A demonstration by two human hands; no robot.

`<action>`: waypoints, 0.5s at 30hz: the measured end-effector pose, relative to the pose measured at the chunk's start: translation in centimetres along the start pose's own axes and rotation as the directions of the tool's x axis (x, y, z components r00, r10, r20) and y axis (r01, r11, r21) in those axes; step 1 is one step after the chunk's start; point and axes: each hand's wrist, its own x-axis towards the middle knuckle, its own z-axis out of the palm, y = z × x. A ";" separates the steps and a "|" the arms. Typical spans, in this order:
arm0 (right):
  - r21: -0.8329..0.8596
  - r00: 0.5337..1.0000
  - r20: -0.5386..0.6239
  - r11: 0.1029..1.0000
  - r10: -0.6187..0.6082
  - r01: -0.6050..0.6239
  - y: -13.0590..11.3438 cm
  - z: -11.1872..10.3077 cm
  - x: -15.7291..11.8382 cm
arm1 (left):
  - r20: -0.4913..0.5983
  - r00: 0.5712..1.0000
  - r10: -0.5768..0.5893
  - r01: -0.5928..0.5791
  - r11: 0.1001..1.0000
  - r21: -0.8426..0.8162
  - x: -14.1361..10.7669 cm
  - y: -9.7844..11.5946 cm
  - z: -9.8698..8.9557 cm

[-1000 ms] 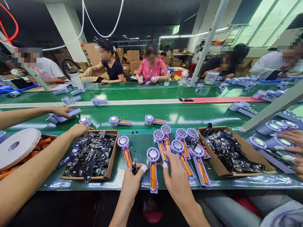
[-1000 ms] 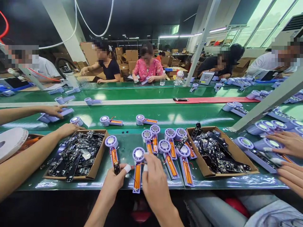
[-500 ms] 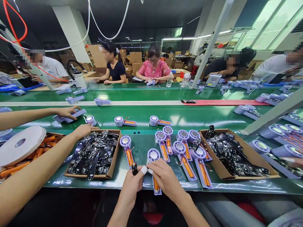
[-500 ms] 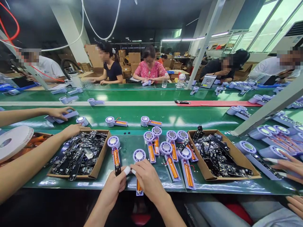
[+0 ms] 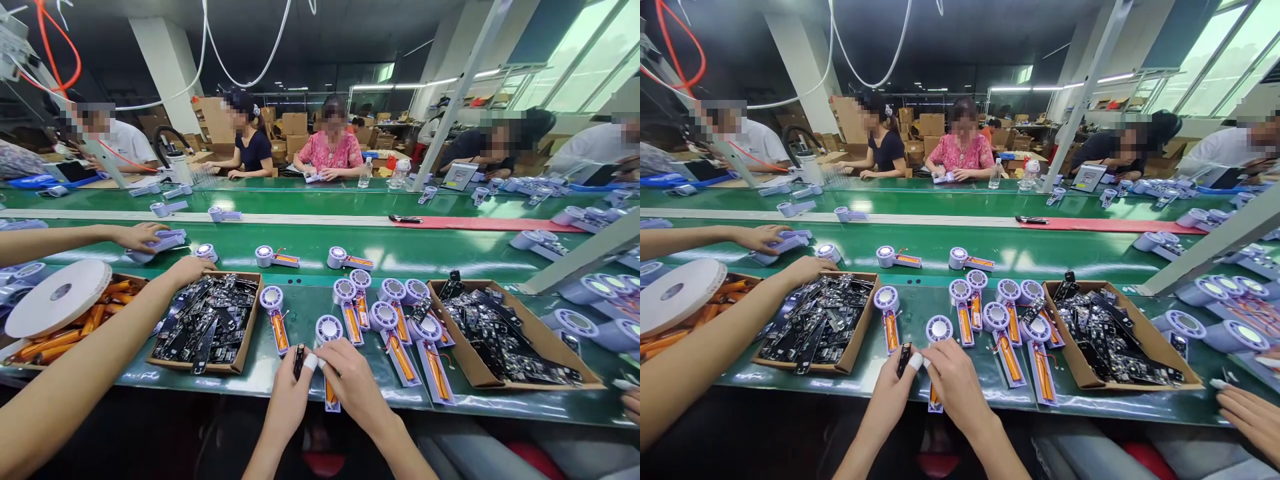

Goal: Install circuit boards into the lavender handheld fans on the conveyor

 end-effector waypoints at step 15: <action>-0.167 0.997 0.079 0.986 -0.002 0.016 -0.5 -0.9 1.0 | 0.150 0.966 -0.212 0.226 0.971 -0.082 -0.3 -2.1 -0.7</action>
